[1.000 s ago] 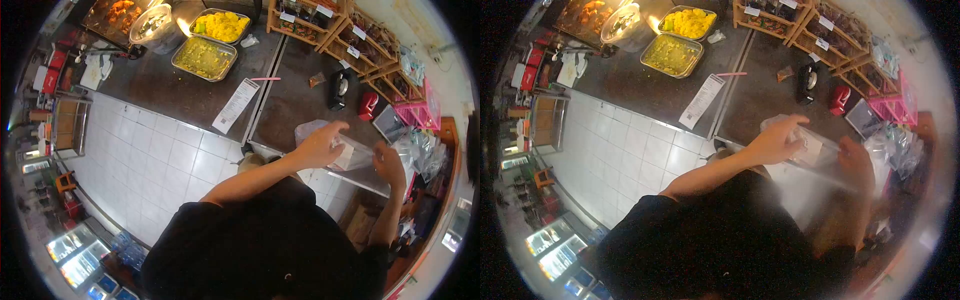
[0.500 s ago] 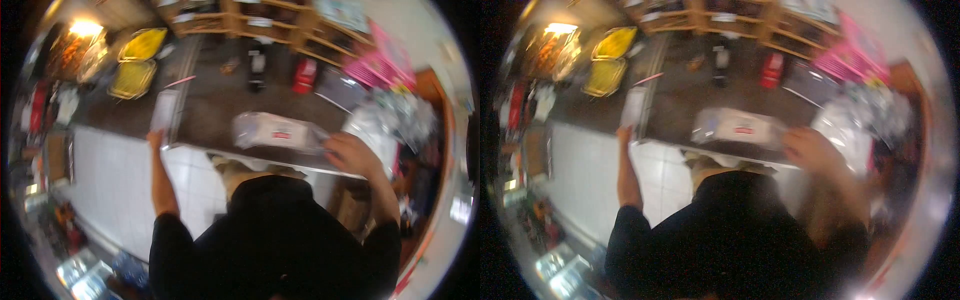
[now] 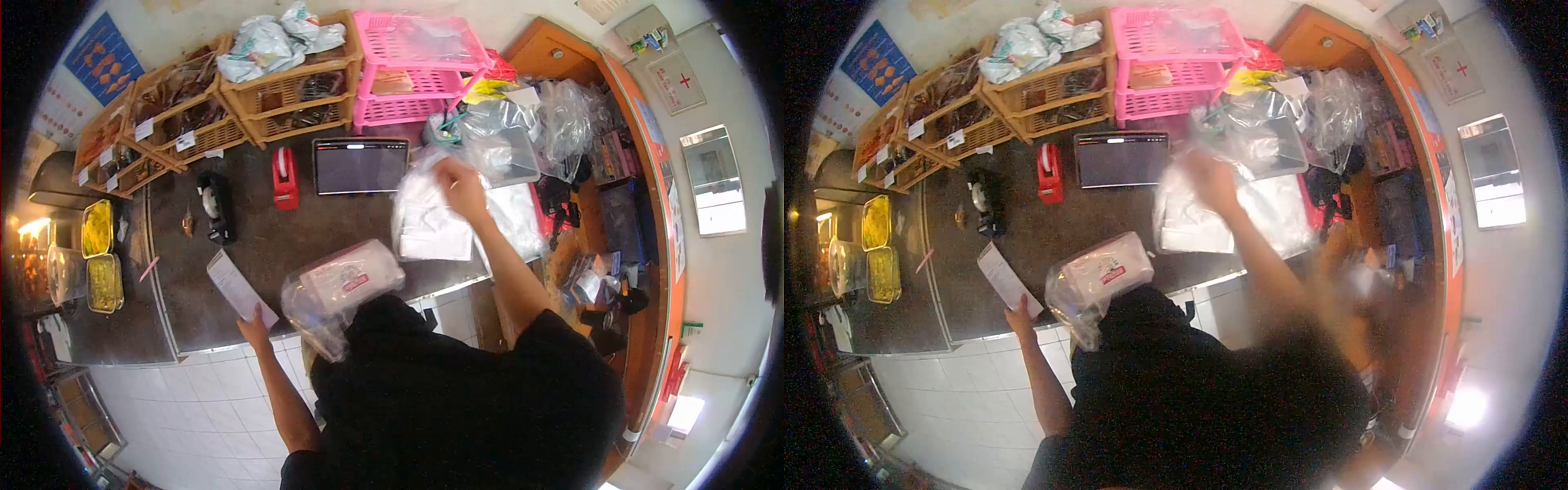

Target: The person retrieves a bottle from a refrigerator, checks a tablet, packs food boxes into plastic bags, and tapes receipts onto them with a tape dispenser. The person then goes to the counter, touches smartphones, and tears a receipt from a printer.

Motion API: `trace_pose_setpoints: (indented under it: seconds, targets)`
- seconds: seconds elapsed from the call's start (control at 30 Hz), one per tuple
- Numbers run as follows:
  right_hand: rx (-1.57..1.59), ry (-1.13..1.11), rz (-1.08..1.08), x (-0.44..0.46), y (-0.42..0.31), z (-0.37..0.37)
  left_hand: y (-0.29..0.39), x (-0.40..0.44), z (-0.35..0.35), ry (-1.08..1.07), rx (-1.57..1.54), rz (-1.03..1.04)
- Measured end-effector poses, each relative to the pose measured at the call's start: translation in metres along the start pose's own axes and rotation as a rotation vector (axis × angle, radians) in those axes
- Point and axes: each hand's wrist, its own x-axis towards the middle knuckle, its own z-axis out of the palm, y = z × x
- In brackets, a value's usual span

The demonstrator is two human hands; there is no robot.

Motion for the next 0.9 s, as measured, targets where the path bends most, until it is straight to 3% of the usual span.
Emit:
trace_pose_setpoints:
  seconds: [0.07, 0.1, 0.13, 0.2, 0.3, 0.4, 0.53, 0.63, 0.7, 0.77, 0.87, 0.9]
  targets:
    - [-0.068, 0.335, 0.145, 0.029, 0.11, -0.012, -0.016, -0.009, -0.013, 0.141, 0.289, 0.254]
    - [-0.329, 0.356, 0.205, 0.036, 0.192, -0.015, -0.016, -0.014, -0.008, 0.216, 0.428, 0.38]
    - [-0.237, 0.191, 0.344, 0.044, 0.211, -0.031, -0.009, -0.021, -0.004, 0.245, 0.409, 0.384]
    - [-0.288, 0.004, 0.084, 0.046, 0.204, -0.033, 0.017, -0.043, -0.022, 0.31, 0.391, 0.384]
    - [-0.446, -0.295, -0.038, 0.042, 0.177, -0.032, 0.053, -0.077, -0.037, 0.36, 0.311, 0.444]
    - [-0.596, -0.371, -0.035, 0.04, 0.191, -0.024, 0.056, -0.089, -0.054, 0.361, 0.332, 0.487]
    - [-0.442, -0.787, -0.026, 0.018, 0.159, -0.038, 0.071, -0.113, -0.069, 0.392, 0.251, 0.364]
    - [0.2, -0.944, 0.188, 0.046, 0.213, -0.049, 0.055, -0.118, -0.073, 0.385, 0.254, 0.305]
    - [0.421, -0.611, 0.791, 0.069, 0.232, -0.061, 0.053, -0.124, -0.068, 0.362, 0.214, 0.281]
    - [-0.674, -0.338, 0.362, 0.067, 0.272, -0.046, 0.053, -0.125, -0.061, 0.338, 0.173, 0.248]
    - [-0.741, -0.276, 0.69, 0.067, 0.29, -0.035, 0.059, -0.135, -0.045, 0.316, 0.12, 0.227]
    - [-0.719, -0.229, 0.67, 0.067, 0.281, -0.034, 0.06, -0.139, -0.044, 0.313, 0.115, 0.224]
